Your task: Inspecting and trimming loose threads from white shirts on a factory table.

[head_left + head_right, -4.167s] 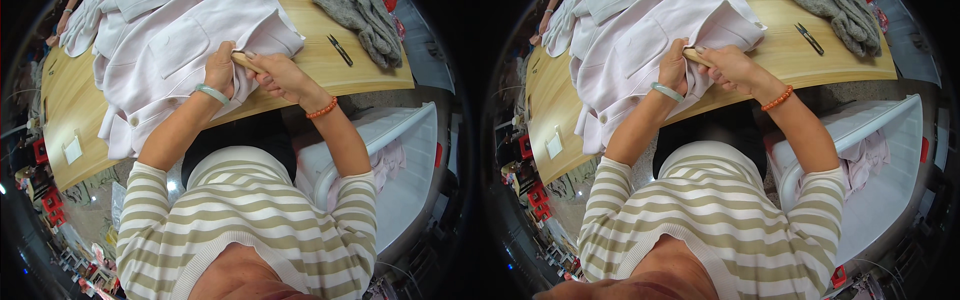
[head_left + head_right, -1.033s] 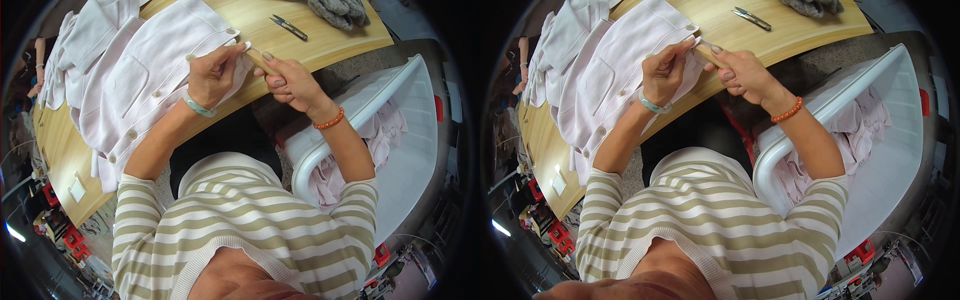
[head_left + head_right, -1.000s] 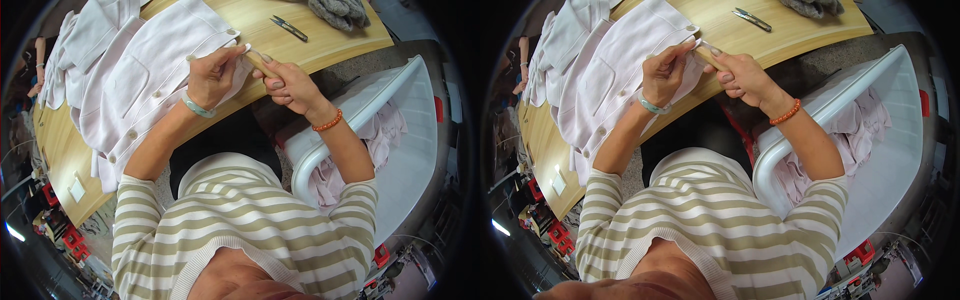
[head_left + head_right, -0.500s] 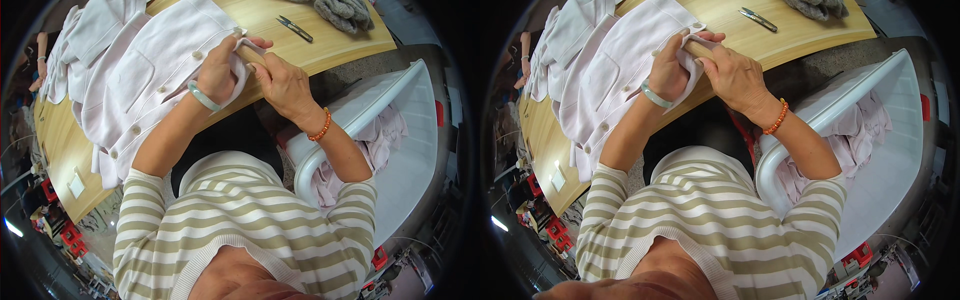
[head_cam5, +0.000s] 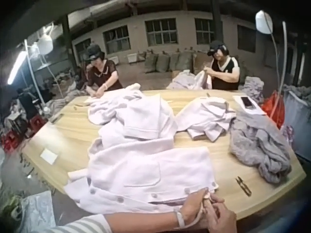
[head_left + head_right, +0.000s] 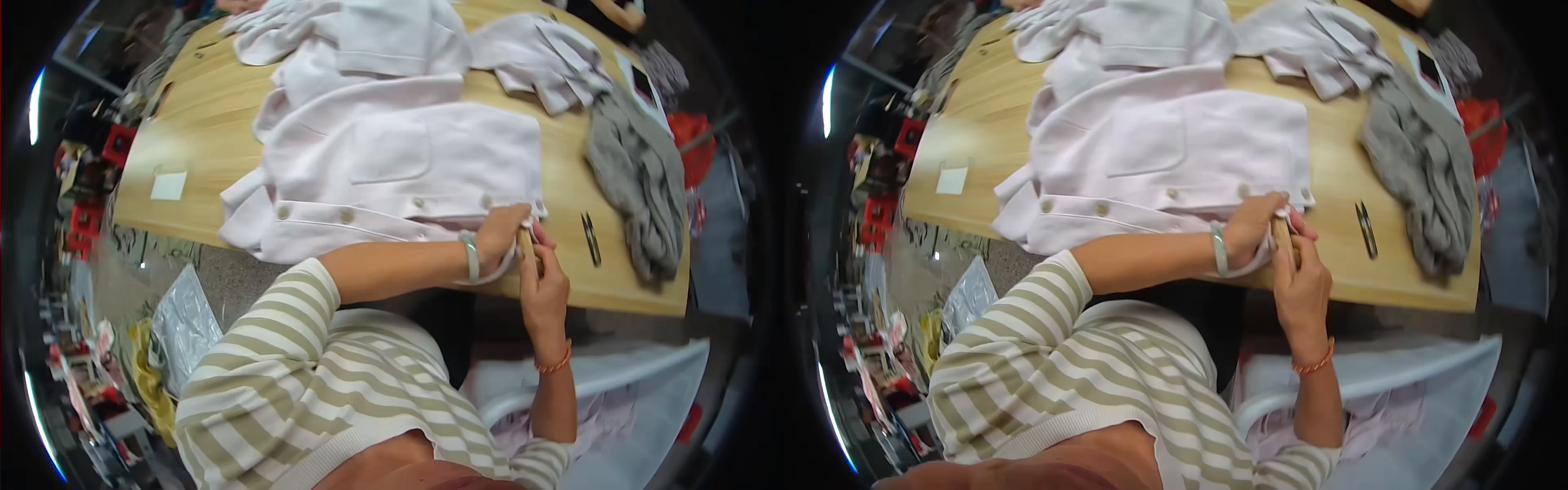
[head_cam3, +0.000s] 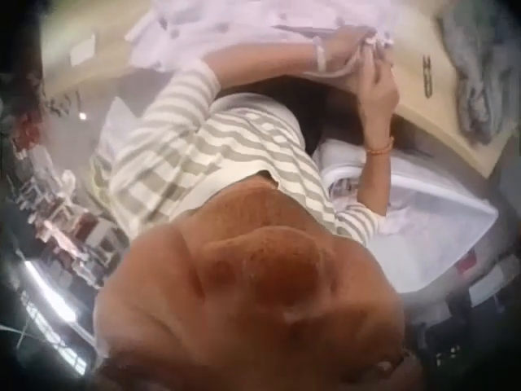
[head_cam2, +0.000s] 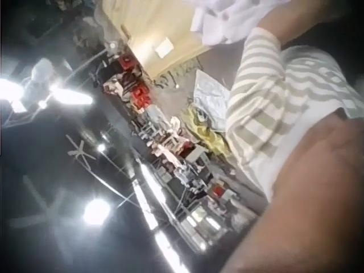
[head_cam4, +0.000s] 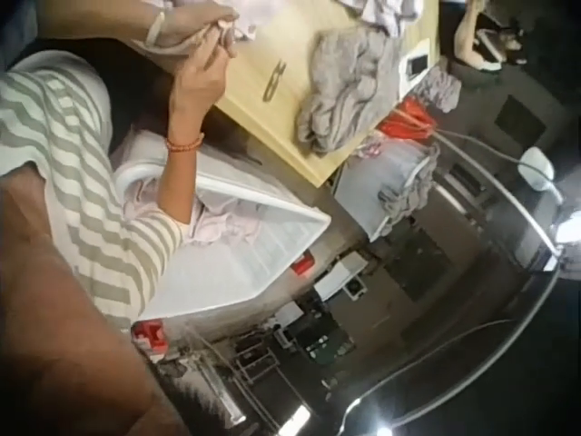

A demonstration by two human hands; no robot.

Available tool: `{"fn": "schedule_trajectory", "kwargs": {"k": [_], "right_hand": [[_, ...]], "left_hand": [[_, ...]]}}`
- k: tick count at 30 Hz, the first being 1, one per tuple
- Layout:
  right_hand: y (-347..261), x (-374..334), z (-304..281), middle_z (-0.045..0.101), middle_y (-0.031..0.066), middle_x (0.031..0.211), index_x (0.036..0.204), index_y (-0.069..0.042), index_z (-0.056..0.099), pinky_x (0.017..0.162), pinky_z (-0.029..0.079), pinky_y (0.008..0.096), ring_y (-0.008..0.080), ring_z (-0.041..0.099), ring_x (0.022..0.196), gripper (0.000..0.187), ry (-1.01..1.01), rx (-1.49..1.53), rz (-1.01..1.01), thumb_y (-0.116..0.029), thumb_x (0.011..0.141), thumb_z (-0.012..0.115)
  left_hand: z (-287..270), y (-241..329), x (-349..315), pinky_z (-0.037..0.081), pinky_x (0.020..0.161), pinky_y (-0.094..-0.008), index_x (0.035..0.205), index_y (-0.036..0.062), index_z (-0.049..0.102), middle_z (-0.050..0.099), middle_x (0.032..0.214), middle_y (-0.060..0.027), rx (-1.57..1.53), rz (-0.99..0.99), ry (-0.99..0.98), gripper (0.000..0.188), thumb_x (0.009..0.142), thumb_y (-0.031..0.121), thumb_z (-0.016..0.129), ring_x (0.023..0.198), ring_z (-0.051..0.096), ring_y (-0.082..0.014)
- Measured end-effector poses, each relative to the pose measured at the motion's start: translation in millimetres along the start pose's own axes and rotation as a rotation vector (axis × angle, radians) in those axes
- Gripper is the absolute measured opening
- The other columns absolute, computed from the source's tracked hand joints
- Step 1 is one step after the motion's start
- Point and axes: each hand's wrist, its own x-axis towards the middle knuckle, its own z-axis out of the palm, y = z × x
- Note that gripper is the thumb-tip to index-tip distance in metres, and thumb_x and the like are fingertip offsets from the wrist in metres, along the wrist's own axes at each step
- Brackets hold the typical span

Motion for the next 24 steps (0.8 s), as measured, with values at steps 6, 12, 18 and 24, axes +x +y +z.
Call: {"fn": "schedule_trajectory", "kwargs": {"k": [6,12,18,24], "right_hand": [[3.4,-2.4,13.9,0.054,0.0104,0.064,0.088,-0.002,0.054,0.048,0.041,0.0365,0.0265,0.056,0.054,0.021,0.220,-0.551,-0.357,-0.022,0.094,0.059],[10.3,2.9,-7.1,0.034,-0.0075,0.057,0.090,-0.005,0.052,0.035,0.024,0.0164,0.0012,0.028,0.042,0.036,-0.476,1.287,0.647,-0.037,0.102,0.040],[-6.5,11.7,8.9,0.041,0.0006,0.058,0.088,-0.005,0.056,0.041,0.035,0.0270,0.0091,0.043,0.047,0.026,-0.062,0.322,0.148,-0.029,0.098,0.053],[2.3,9.4,15.9,0.035,0.0027,0.054,0.081,-0.004,0.051,0.043,0.037,0.0315,0.0136,0.043,0.046,0.028,0.058,0.090,-0.161,-0.027,0.098,0.051]], "left_hand": [[5.3,15.3,-6.4,0.050,0.069,-0.0325,0.084,-0.0018,0.059,0.068,0.084,-0.0206,0.098,0.219,0.019,0.045,0.097,0.038,0.043,0.071,0.061,-0.0200],[4.5,10.9,-14.5,0.050,0.067,-0.0309,0.083,-0.0040,0.060,0.068,0.080,-0.0204,0.194,0.264,-0.046,0.045,0.097,0.035,0.041,0.068,0.062,-0.0188],[-10.4,26.6,-6.7,0.054,0.076,-0.0399,0.084,-0.0051,0.059,0.066,0.085,-0.0236,0.037,0.069,-0.002,0.046,0.094,0.036,0.041,0.074,0.065,-0.0276],[-1.3,30.1,-8.4,0.054,0.070,-0.0357,0.085,-0.0082,0.061,0.068,0.089,-0.0241,0.130,0.139,-0.053,0.048,0.093,0.034,0.039,0.071,0.064,-0.0245]]}}
